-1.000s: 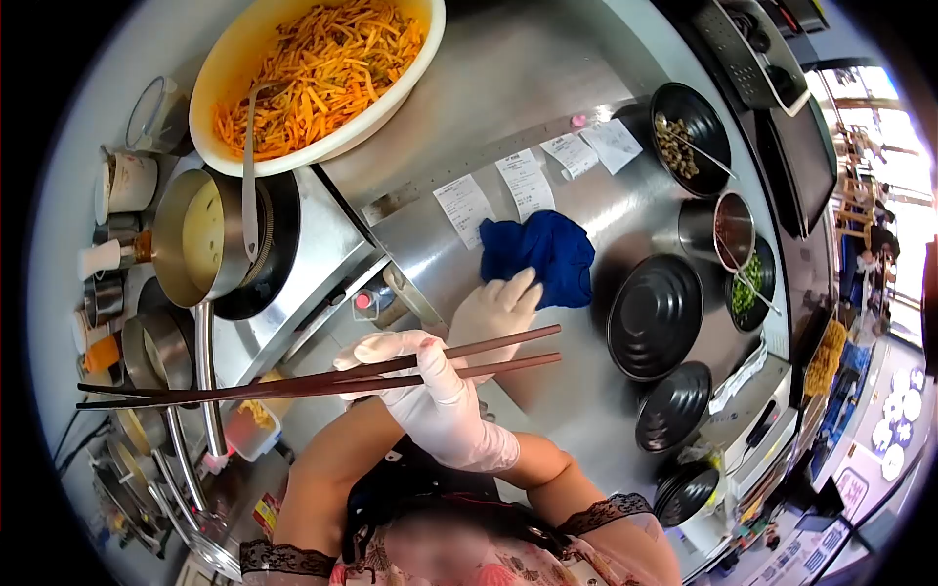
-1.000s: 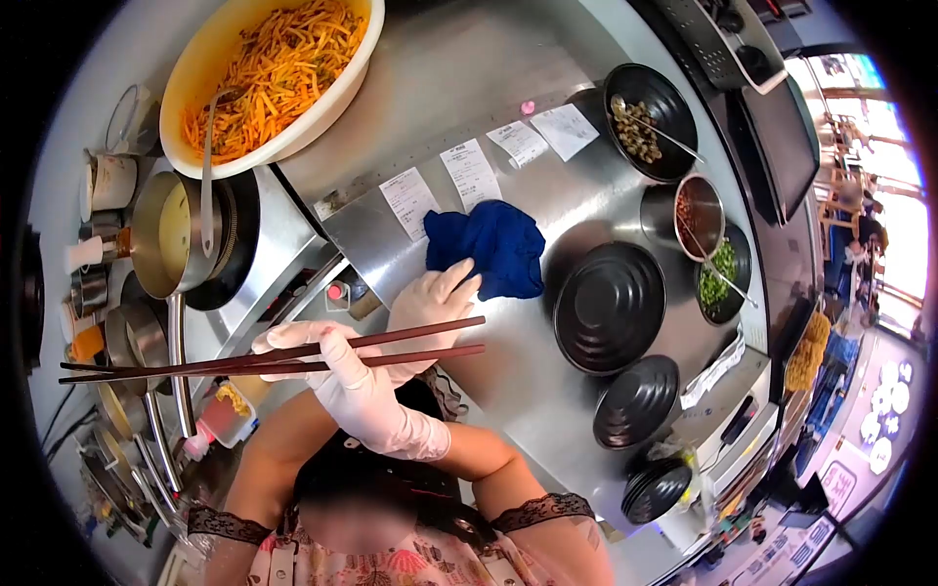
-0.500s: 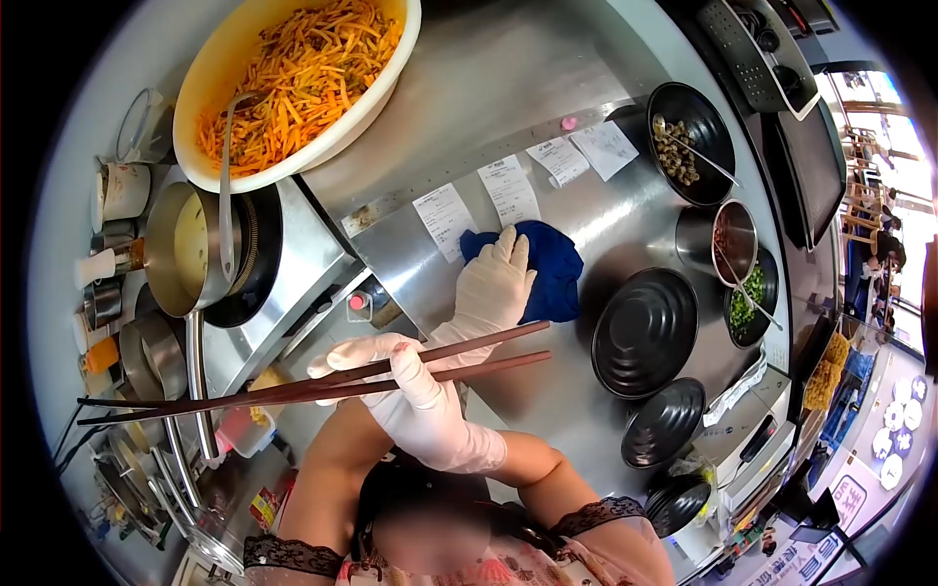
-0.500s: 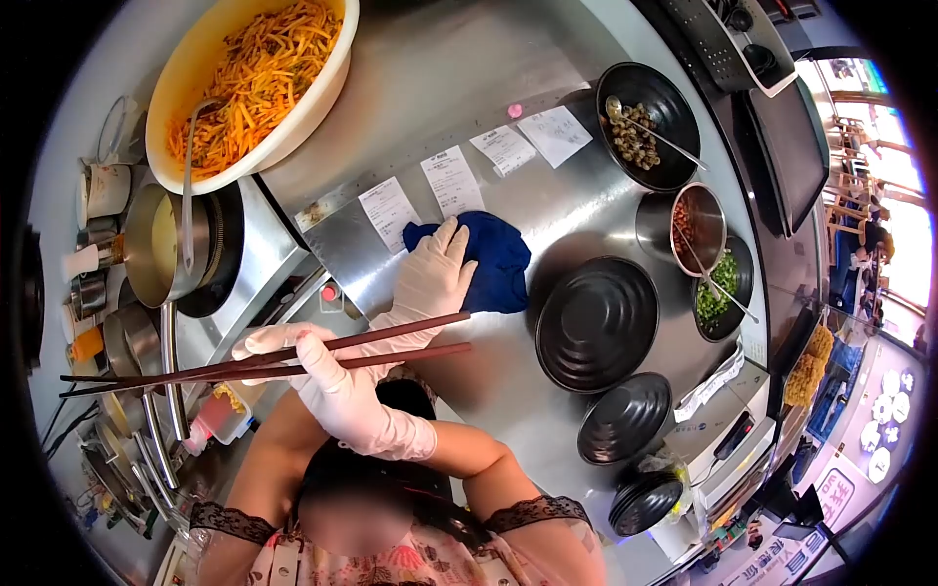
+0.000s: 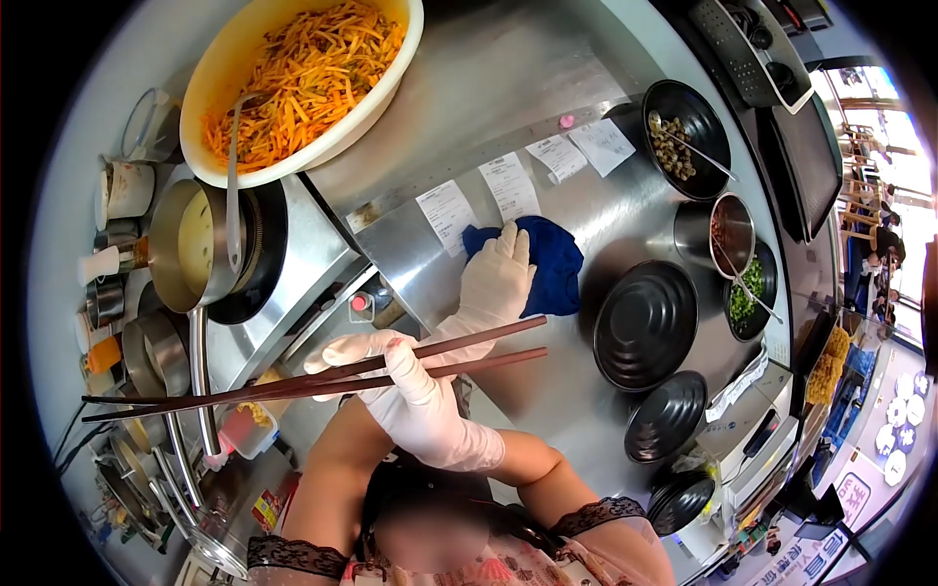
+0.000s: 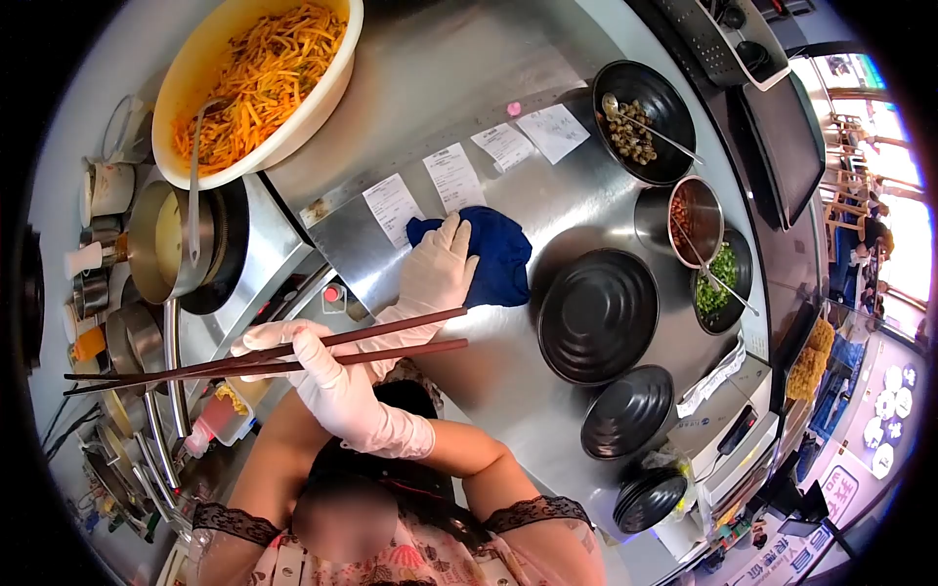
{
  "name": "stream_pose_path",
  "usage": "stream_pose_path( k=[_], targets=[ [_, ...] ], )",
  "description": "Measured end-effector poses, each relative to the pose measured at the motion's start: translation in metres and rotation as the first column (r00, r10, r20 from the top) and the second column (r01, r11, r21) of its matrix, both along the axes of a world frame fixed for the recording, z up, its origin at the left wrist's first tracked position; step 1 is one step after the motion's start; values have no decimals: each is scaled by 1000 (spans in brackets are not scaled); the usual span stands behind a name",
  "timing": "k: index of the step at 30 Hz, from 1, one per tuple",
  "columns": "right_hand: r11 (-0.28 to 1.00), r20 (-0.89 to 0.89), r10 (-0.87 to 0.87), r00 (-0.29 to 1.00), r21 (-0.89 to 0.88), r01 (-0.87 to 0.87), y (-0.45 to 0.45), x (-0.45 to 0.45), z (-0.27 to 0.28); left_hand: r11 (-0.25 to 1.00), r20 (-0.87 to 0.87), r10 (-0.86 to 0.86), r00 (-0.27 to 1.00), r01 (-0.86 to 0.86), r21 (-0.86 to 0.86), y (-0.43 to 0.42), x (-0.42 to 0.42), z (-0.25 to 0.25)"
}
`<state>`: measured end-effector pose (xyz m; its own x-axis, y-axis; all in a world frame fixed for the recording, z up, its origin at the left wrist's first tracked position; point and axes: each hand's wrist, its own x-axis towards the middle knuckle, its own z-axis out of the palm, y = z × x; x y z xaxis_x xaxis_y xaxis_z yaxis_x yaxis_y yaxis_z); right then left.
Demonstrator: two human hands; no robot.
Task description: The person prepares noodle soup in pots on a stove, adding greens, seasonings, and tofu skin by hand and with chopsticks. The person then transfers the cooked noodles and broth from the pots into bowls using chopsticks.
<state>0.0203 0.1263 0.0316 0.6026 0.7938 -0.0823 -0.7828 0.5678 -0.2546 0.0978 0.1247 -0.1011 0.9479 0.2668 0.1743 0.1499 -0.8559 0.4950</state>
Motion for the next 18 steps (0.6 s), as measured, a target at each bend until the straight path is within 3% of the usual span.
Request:
stream_pose_path(
  k=[7, 9, 10, 14, 16, 18],
  targets=[
    [1000, 38, 16, 999, 2, -16, 11, -25, 8, 999, -5, -2, 1000, 1, -36, 8, -12, 9],
    [998, 21, 59, 998, -10, -59, 15, -38, 8, 985, 135, -31, 990, 53, -165, 12, -28, 16],
    [998, 24, 62, 998, -12, -62, 18, -44, 8, 969, 101, -51, 994, 74, -236, 15, -39, 20],
    [988, -15, 152, 988, 36, -152, 32, -72, 14, 960, 153, -150, 977, 180, -213, 38, -101, 35],
    [972, -45, 223, 974, 90, -219, 36, -82, 17, 905, -15, -125, 992, 108, -411, 48, -149, 42],
    [967, -55, 245, 968, 86, -240, 41, -94, 21, 980, 69, -191, 979, 194, -42, 55, -207, 4]
  ],
)
